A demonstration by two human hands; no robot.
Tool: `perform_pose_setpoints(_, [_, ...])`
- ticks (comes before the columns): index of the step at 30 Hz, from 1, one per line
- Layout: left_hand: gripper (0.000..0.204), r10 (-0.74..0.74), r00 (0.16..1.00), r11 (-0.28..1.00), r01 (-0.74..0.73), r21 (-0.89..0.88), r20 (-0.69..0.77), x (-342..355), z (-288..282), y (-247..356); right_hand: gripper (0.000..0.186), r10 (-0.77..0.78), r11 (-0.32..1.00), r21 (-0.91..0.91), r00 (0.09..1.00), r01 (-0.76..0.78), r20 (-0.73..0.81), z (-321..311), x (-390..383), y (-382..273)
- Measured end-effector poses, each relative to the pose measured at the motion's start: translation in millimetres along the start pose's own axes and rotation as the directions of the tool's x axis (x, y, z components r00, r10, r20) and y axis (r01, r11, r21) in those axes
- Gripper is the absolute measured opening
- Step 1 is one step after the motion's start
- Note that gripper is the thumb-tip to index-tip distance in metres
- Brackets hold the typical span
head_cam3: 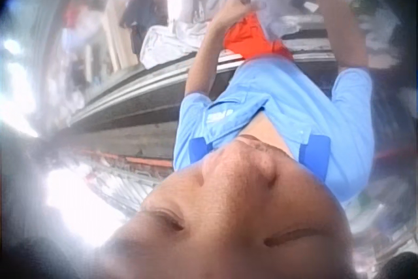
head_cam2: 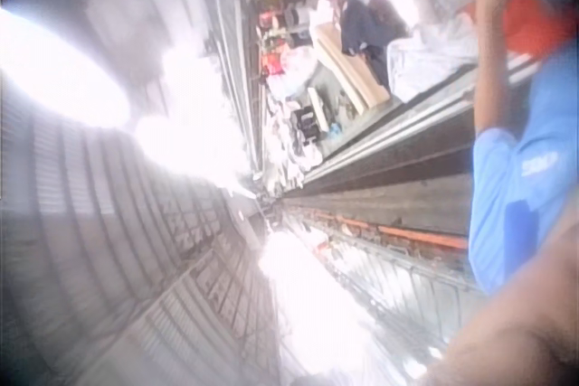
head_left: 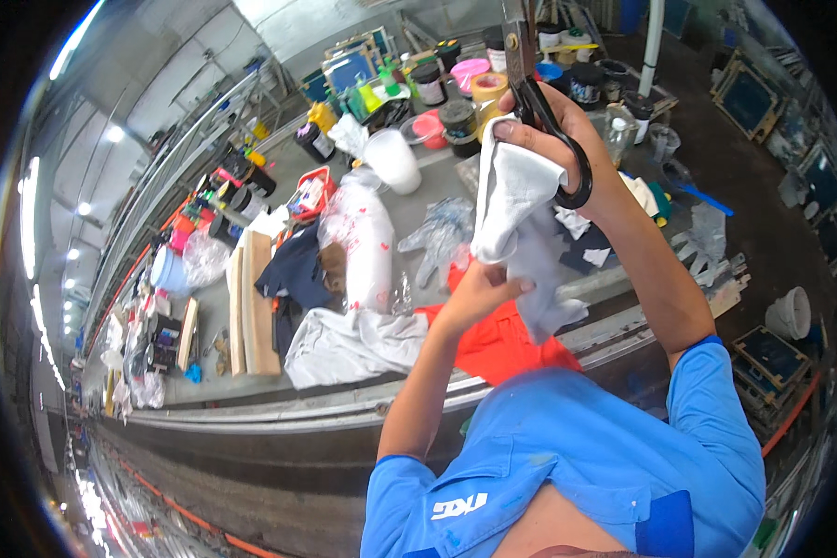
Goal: The person uses large shears to cut a grey sweatshirt and a red t-shirt into strips on a metal workbench. They repeatedly unfold, fold, and cut the garments into long, narrow pieces, handling the fabric and tools with both hands.
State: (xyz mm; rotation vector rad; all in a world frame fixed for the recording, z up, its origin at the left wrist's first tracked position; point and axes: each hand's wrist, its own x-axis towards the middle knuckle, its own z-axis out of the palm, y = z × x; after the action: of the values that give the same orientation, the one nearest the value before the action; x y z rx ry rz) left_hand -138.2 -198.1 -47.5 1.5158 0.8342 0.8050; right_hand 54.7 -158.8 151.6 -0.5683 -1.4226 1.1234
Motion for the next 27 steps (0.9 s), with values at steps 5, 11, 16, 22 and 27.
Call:
perform_pose_setpoints(5, [0.033, -0.044, 0.999, 0.965, 0.041, -0.257, -0.009, -4.5, -3.6, 30.3, 0.035, -0.025, 0.933, -0.361, 0.997, -0.004, -0.076, -46.6, -8.4, -12.5])
perform_pose_setpoints(11, [0.032, -0.064, 0.982, 0.98, 0.028, -0.197, -0.178, -13.2, -26.5, 34.2, 0.042, 0.011, 0.939, -0.34, 0.992, -0.055, -0.129, -54.7, -25.8, -4.4])
perform_pose_setpoints(16, [0.025, 0.335, 0.835, 0.938, -0.34, 0.07, -0.437, 14.4, 29.6, 88.6, 0.053, 0.069, 0.971, -0.224, 0.993, -0.089, -0.094, -42.3, -39.2, 25.4])
perform_pose_setpoints(22, [0.017, 0.345, 0.812, 0.934, -0.347, 0.087, -0.47, 11.9, 30.3, 83.1, 0.05, 0.226, 0.962, -0.151, 0.974, -0.227, -0.023, -30.3, -51.3, 19.6])
perform_pose_setpoints(27, [0.022, 0.283, 0.682, 0.917, -0.399, -0.019, -0.674, -26.7, -34.9, 68.9, 0.047, 0.03, 0.973, -0.218, 0.981, -0.073, -0.193, -59.4, -62.5, 31.5])
